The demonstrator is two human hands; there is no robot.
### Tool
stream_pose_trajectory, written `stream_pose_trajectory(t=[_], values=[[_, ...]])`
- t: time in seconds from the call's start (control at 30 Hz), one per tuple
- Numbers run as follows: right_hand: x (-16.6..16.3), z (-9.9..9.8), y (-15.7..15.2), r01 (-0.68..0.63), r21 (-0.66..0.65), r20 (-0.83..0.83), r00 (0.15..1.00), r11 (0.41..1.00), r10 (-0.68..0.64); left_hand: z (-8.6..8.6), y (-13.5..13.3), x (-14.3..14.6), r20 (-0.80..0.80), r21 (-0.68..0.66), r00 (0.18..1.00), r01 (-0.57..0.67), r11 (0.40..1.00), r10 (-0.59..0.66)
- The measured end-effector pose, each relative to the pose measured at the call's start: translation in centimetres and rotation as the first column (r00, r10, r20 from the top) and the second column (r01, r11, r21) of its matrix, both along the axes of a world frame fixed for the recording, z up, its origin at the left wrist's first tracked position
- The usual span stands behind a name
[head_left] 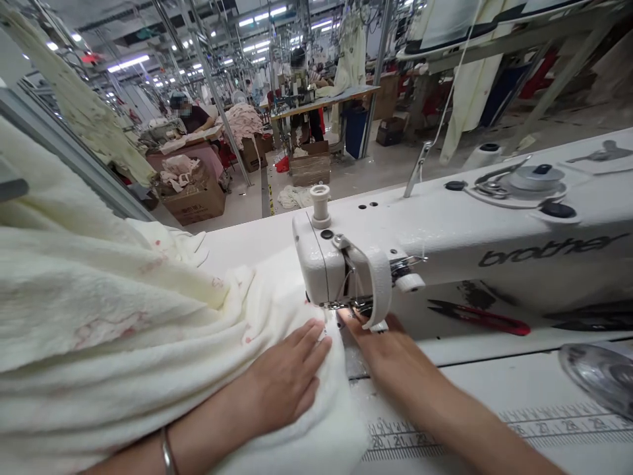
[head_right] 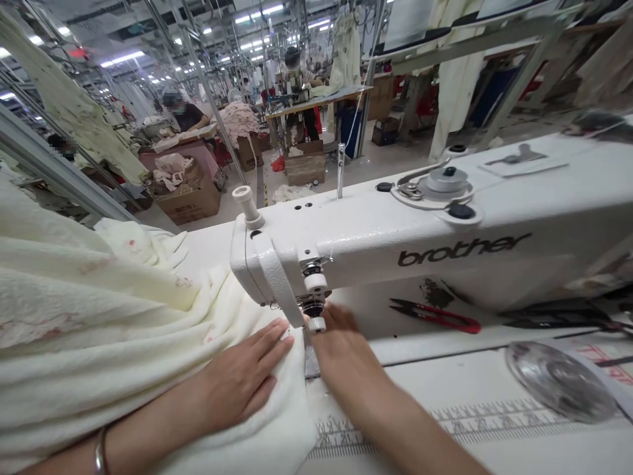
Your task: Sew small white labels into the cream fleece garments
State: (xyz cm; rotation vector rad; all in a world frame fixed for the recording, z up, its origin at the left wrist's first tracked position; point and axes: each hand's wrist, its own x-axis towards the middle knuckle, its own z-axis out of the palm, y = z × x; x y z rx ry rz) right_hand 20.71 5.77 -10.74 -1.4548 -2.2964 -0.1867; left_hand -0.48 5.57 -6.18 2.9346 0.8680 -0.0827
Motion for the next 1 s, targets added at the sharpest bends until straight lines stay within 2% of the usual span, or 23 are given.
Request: stream_pose_trajectory(t=[0.1, 0.17, 0.37, 0.7, 1.0], values=[[-0.9, -0.1, -3.5, -0.044, 0.082, 0.02, 0.999, 0.996, 0.043, 0.4, 0.2, 0.2, 0.007, -0.015, 1.0, 0.009, 1.0, -0.009], [-1.5, -0.4, -4.3, -0.015, 0.109, 0.012, 1.0, 0.994, 0.014, 0.6, 0.4, 0.2, 0.012, -0.023, 1.0, 0.011, 1.0, -0.011], [-2.2, -0.7, -3.5, 0.064, 0.067, -0.062, 0.996, 0.996, -0.06, 0.5, 0.8, -0.1, 0.061, -0.05, 0.998, -0.019, 0.999, 0.022], [-2.3, -0.9, -3.5, 0.096, 0.081, -0.056, 0.994, 0.992, -0.092, -0.3, 1.5, -0.4, 0.107, -0.029, 0.994, -0.013, 0.999, 0.016], [-2.3, -0.9, -3.5, 0.108, 0.056, -0.075, 0.992, 0.993, -0.103, 0.0, 2.0, -0.3, 0.084, -0.022, 0.996, -0.014, 1.0, 0.016]])
